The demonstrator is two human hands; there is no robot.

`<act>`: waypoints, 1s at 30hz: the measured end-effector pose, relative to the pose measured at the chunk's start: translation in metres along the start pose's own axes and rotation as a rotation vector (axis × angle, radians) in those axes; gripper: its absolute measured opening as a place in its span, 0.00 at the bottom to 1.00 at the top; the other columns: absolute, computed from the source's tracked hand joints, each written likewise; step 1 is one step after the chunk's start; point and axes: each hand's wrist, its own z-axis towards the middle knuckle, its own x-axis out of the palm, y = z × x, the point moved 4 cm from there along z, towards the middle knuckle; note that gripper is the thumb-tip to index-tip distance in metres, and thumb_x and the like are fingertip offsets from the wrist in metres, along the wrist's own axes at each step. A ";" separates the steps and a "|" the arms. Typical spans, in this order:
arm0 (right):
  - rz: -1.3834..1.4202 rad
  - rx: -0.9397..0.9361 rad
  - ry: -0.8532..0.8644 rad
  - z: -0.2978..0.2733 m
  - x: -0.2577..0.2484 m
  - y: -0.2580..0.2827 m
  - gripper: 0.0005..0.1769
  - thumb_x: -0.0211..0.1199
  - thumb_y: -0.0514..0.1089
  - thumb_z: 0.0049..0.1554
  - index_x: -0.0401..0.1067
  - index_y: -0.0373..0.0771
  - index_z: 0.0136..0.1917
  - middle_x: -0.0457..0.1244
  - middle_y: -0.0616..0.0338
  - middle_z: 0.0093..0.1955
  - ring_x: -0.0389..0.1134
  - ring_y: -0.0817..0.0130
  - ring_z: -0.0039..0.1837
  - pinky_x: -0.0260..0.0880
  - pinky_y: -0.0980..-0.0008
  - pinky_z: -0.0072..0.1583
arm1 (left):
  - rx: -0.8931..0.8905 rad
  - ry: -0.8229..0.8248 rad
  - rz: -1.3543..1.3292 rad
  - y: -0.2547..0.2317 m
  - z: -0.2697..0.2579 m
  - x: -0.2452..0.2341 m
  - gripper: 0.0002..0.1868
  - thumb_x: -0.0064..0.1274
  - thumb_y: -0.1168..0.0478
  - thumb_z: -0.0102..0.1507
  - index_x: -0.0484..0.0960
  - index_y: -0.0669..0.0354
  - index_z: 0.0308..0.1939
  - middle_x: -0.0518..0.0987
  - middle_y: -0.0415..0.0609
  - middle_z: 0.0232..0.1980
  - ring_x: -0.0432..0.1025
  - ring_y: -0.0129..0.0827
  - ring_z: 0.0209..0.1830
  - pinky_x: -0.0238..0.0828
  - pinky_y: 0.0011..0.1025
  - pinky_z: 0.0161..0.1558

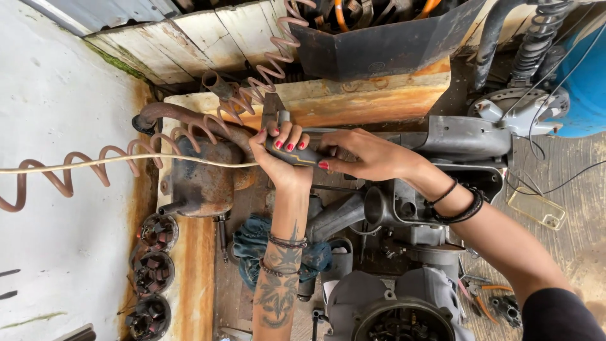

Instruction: The person uses a screwdriver to tighten a bolt on a metal part clamped in a vise. They then reach into a container of small parts and select a spring, placing it into the engine block.

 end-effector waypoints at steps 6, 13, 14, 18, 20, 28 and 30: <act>-0.108 0.000 -0.052 -0.003 0.004 0.001 0.12 0.62 0.44 0.59 0.73 0.33 0.52 0.68 0.48 0.44 0.66 0.53 0.48 0.65 0.54 0.54 | 0.079 0.012 0.145 -0.002 -0.003 -0.003 0.07 0.45 0.51 0.64 0.69 0.45 0.36 0.59 0.35 0.30 0.59 0.26 0.31 0.62 0.28 0.39; -0.436 0.025 -0.145 -0.005 0.010 0.008 0.14 0.68 0.43 0.53 0.70 0.37 0.50 0.65 0.53 0.44 0.62 0.57 0.51 0.53 0.56 0.55 | 0.094 -0.051 0.310 -0.012 -0.011 -0.001 0.17 0.45 0.59 0.69 0.72 0.55 0.61 0.65 0.37 0.37 0.64 0.24 0.41 0.70 0.31 0.50; -0.508 0.011 -0.141 -0.005 0.012 0.010 0.15 0.69 0.44 0.52 0.70 0.38 0.50 0.64 0.55 0.43 0.61 0.59 0.50 0.51 0.57 0.55 | 0.055 -0.064 0.245 -0.011 -0.010 -0.009 0.17 0.46 0.58 0.68 0.74 0.54 0.60 0.64 0.35 0.34 0.63 0.25 0.38 0.71 0.33 0.48; -0.478 0.003 -0.088 -0.005 0.007 0.017 0.19 0.71 0.48 0.53 0.73 0.35 0.52 0.67 0.50 0.44 0.64 0.56 0.52 0.57 0.53 0.59 | 0.012 -0.061 0.117 -0.006 0.000 -0.019 0.05 0.45 0.56 0.60 0.74 0.49 0.36 0.55 0.28 0.25 0.55 0.21 0.27 0.61 0.26 0.36; -0.413 -0.011 -0.065 -0.008 0.004 0.014 0.21 0.66 0.53 0.58 0.72 0.32 0.51 0.67 0.47 0.43 0.66 0.52 0.52 0.57 0.51 0.58 | 0.002 0.019 0.089 -0.001 0.004 -0.007 0.06 0.46 0.54 0.60 0.73 0.48 0.31 0.55 0.28 0.22 0.53 0.19 0.23 0.57 0.25 0.32; -0.335 -0.012 -0.038 -0.004 0.006 -0.003 0.18 0.60 0.52 0.62 0.76 0.35 0.53 0.70 0.51 0.41 0.68 0.57 0.46 0.58 0.56 0.52 | -0.085 0.182 -0.054 -0.003 0.002 0.004 0.07 0.48 0.53 0.58 0.69 0.47 0.29 0.55 0.27 0.20 0.52 0.17 0.20 0.55 0.21 0.30; -0.365 0.007 -0.040 -0.002 0.010 -0.006 0.21 0.63 0.52 0.59 0.76 0.36 0.58 0.71 0.52 0.44 0.67 0.58 0.47 0.56 0.57 0.52 | -0.092 0.222 -0.094 -0.005 -0.003 0.007 0.07 0.48 0.54 0.58 0.69 0.47 0.29 0.55 0.27 0.20 0.52 0.16 0.20 0.55 0.20 0.31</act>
